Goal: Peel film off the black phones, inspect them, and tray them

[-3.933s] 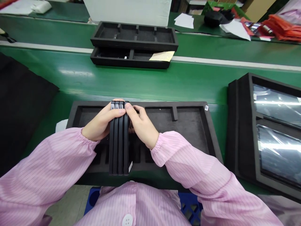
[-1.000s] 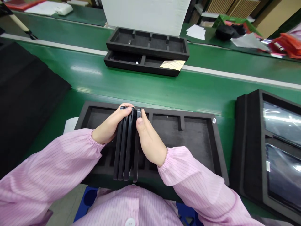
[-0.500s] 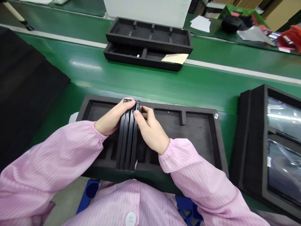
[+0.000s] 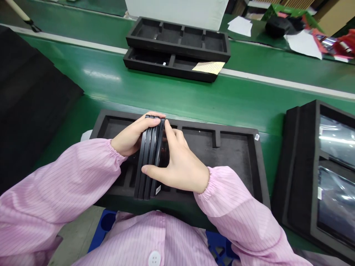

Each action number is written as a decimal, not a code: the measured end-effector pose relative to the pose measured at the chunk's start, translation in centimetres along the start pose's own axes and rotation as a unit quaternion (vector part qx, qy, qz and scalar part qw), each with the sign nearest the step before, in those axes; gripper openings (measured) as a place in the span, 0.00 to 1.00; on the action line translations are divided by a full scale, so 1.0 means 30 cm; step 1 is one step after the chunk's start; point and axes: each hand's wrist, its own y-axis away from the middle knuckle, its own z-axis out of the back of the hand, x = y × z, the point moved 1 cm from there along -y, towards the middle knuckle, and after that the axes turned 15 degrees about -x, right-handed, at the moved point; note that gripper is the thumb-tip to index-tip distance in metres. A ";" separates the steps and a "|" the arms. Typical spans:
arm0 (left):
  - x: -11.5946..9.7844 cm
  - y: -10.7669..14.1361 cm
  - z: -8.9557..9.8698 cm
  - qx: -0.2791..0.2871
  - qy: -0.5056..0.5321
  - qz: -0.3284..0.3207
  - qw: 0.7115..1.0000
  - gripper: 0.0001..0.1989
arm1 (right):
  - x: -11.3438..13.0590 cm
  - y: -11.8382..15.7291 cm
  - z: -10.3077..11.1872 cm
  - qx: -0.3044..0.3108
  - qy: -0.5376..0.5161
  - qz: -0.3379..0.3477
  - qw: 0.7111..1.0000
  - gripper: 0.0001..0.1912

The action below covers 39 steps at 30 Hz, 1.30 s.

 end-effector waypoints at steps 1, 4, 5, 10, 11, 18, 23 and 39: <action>0.001 0.000 -0.001 -0.001 0.004 -0.001 1.000 0.12 | 0.004 0.003 0.003 0.015 -0.002 -0.010 1.000 0.66; 0.003 0.000 -0.003 -0.007 0.013 -0.004 1.000 0.09 | 0.011 0.011 -0.002 0.019 -0.002 -0.024 1.000 0.67; 0.004 0.000 -0.004 -0.010 0.013 -0.007 1.000 0.09 | 0.012 0.012 -0.008 0.006 0.000 -0.021 1.000 0.65; 0.005 -0.003 -0.002 -0.009 0.003 -0.023 1.000 0.08 | 0.005 0.015 -0.029 -0.048 -0.011 -0.001 0.999 0.49; 0.005 -0.004 -0.001 -0.007 0.001 -0.022 1.000 0.09 | 0.004 0.014 -0.027 -0.044 -0.017 0.001 0.999 0.48; 0.004 -0.002 0.002 -0.010 0.001 -0.015 1.000 0.10 | 0.009 0.012 0.007 0.011 -0.014 -0.001 1.000 0.58; 0.006 -0.007 0.001 -0.010 0.010 -0.020 1.000 0.10 | 0.002 0.014 -0.013 -0.019 0.002 0.018 1.000 0.54; 0.003 -0.007 -0.003 -0.005 0.022 -0.010 1.000 0.09 | 0.008 0.016 -0.015 0.009 -0.005 -0.012 1.000 0.57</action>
